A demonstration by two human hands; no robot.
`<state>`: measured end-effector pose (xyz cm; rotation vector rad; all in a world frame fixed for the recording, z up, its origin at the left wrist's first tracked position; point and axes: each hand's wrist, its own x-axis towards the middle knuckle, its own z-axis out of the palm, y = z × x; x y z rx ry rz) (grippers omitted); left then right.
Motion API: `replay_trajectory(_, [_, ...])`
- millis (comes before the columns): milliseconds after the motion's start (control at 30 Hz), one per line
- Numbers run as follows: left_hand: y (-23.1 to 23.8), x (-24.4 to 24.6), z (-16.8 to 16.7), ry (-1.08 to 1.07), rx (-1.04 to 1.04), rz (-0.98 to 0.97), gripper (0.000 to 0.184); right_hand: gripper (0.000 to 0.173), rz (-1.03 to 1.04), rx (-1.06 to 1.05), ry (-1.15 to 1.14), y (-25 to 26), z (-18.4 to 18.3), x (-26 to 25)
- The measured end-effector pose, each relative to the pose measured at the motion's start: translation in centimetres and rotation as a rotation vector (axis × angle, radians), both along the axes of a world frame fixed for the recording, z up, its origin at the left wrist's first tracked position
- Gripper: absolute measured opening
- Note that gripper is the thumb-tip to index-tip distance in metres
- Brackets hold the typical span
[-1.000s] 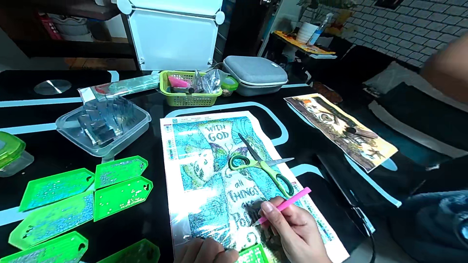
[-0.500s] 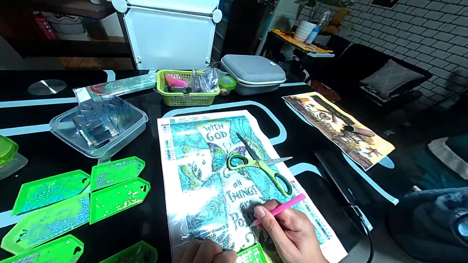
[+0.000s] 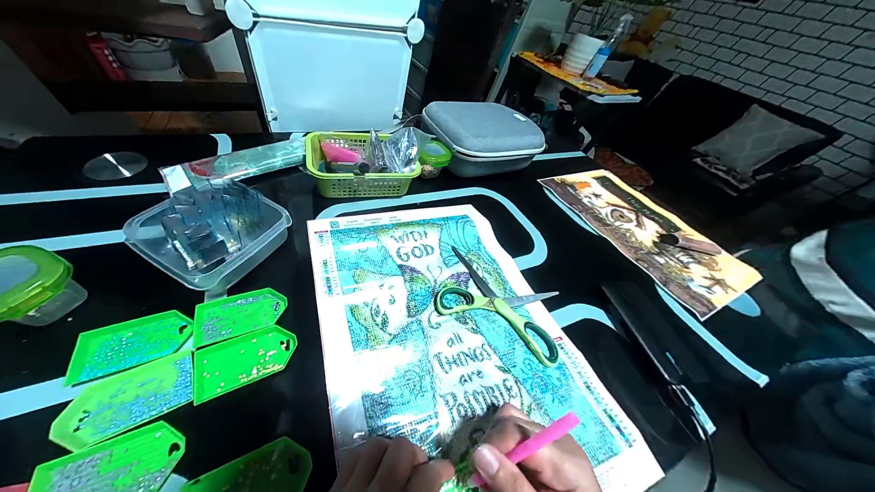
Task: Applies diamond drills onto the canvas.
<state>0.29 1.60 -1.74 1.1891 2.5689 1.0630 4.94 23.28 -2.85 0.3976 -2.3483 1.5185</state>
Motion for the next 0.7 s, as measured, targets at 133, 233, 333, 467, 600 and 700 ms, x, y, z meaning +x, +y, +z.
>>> replay_trajectory(133, [0.0,0.1,-0.1,0.02,0.01,0.006,0.044,0.028,-0.004,0.073,0.021,-0.4,-0.2,-0.2])
replay_trajectory(233, [0.1,0.1,-0.1,0.017,0.006,0.01,0.044,0.027,0.003,0.082,0.025,-0.5,-0.2,-0.3])
replay_trajectory(333, [0.1,0.1,0.0,0.017,0.0,0.009,0.044,0.027,0.008,0.099,0.034,-0.5,-0.3,-0.3])
replay_trajectory(467, [0.2,0.1,0.0,0.016,-0.001,0.008,0.044,0.027,-0.002,0.029,0.006,-0.3,-0.2,-0.2])
replay_trajectory(600, [0.1,0.0,0.2,0.012,-0.013,0.001,0.046,0.022,-0.079,-0.169,-0.086,0.8,0.6,-0.7])
replay_trajectory(700, [0.1,0.0,0.1,0.015,-0.013,-0.007,0.046,0.024,-0.178,-0.199,-0.055,2.3,0.3,-1.7])
